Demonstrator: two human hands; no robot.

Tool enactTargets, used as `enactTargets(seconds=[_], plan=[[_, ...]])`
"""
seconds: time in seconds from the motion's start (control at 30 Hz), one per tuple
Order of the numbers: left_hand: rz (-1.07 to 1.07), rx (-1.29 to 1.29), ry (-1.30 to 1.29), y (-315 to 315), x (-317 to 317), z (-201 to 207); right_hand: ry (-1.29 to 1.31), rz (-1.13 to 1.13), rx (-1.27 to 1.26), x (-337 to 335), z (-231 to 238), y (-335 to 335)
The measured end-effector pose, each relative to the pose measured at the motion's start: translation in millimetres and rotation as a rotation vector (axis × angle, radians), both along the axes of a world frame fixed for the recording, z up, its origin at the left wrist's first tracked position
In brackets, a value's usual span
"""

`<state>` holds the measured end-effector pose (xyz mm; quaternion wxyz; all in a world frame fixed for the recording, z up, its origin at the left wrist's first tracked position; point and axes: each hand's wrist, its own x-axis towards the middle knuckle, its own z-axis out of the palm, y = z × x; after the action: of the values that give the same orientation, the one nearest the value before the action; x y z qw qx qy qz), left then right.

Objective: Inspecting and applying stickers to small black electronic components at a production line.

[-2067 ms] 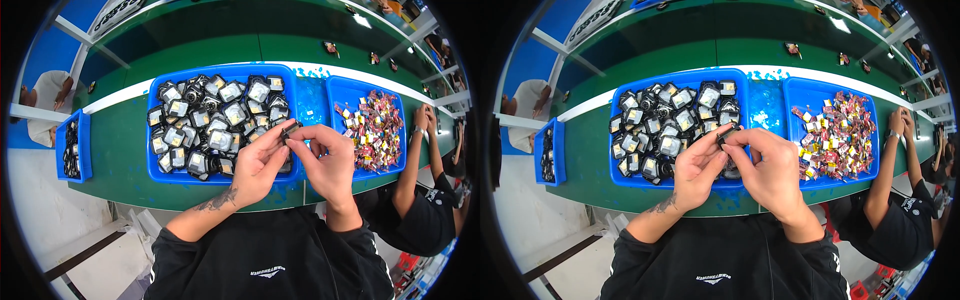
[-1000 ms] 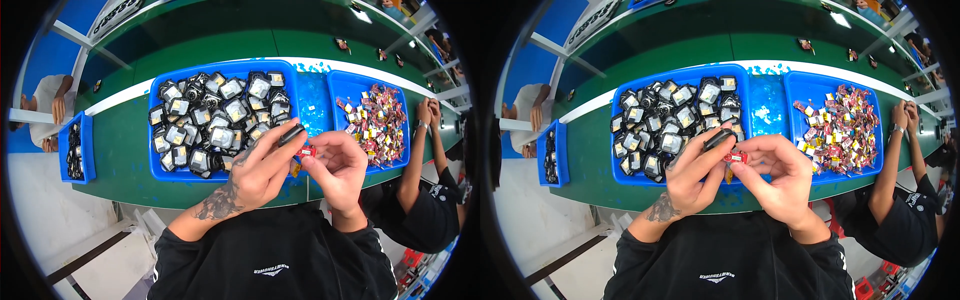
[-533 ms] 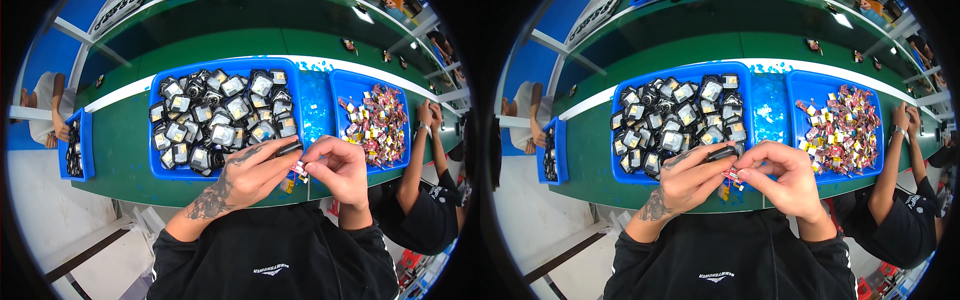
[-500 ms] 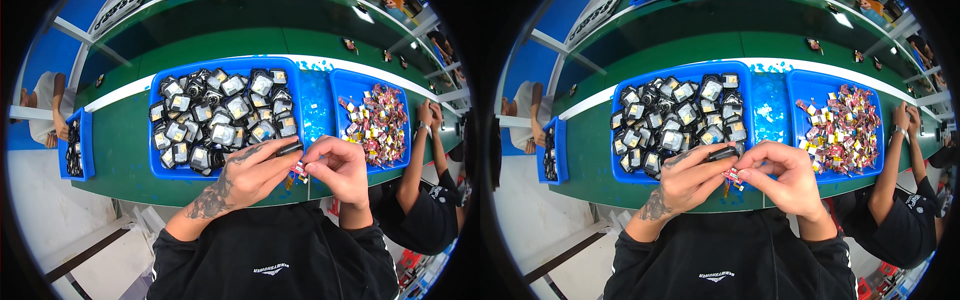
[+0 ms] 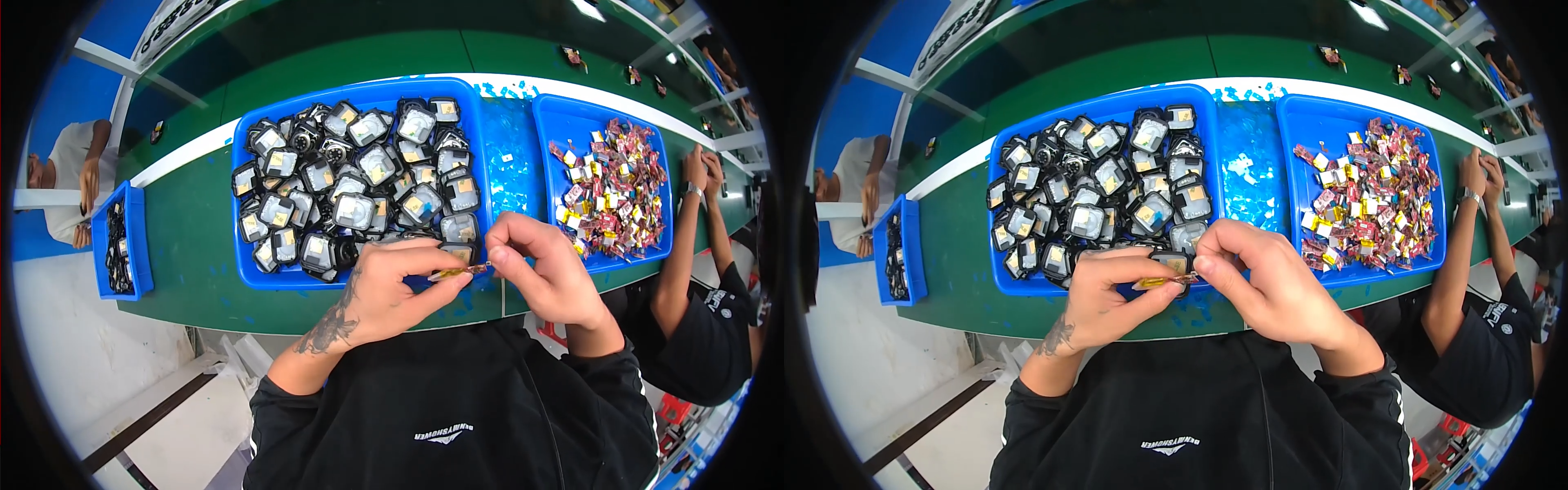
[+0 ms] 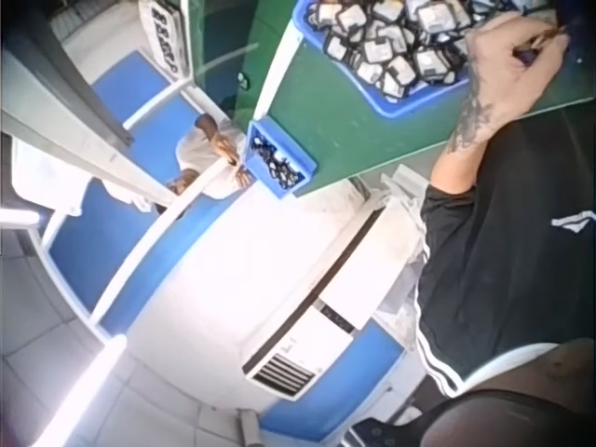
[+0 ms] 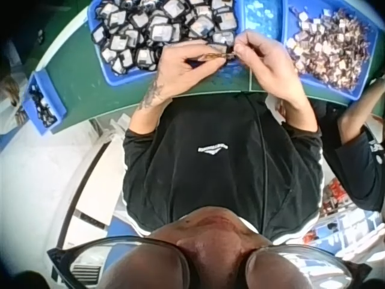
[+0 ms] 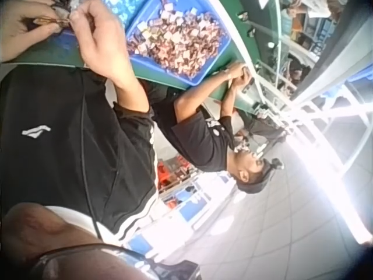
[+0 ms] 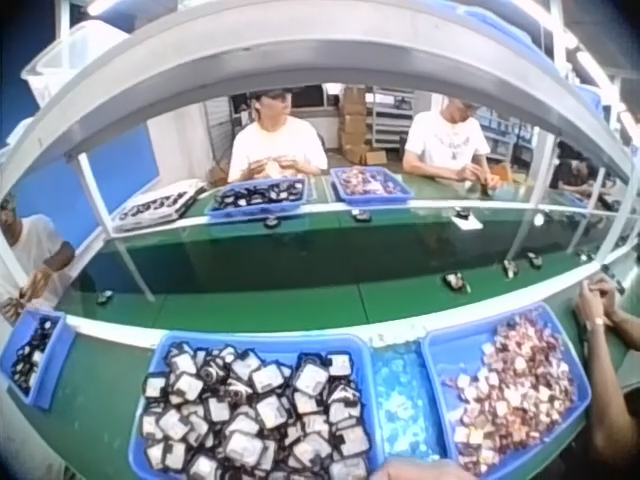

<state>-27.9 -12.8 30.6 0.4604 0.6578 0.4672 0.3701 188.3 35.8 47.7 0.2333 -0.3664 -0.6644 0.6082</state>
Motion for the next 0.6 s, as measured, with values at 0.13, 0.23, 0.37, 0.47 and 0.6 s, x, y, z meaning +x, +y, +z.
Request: enactTargets(seconds=[0.13,0.23,0.37,0.47,0.6], plan=[[0.011,-0.071,0.007,-1.1,-0.2,-3.6,-0.062,0.010,-0.084,2.1,-4.5,1.1],[0.045,-0.328,-0.239,-2.2,1.5,-5.4,0.060,-0.097,-0.212,-2.9,-7.6,-7.1],[0.032,-0.351,-0.317,-3.3,8.0,-11.1,0.146,-0.255,-0.083,-12.9,-18.2,-20.4],[0.108,-0.389,-0.407,-5.9,13.1,-10.9,0.143,-0.337,-0.003,-16.4,-21.9,-22.1],[0.140,-0.341,-0.534,-8.6,16.4,-14.7,0.081,-0.379,0.052,-17.9,-23.8,-22.2]])
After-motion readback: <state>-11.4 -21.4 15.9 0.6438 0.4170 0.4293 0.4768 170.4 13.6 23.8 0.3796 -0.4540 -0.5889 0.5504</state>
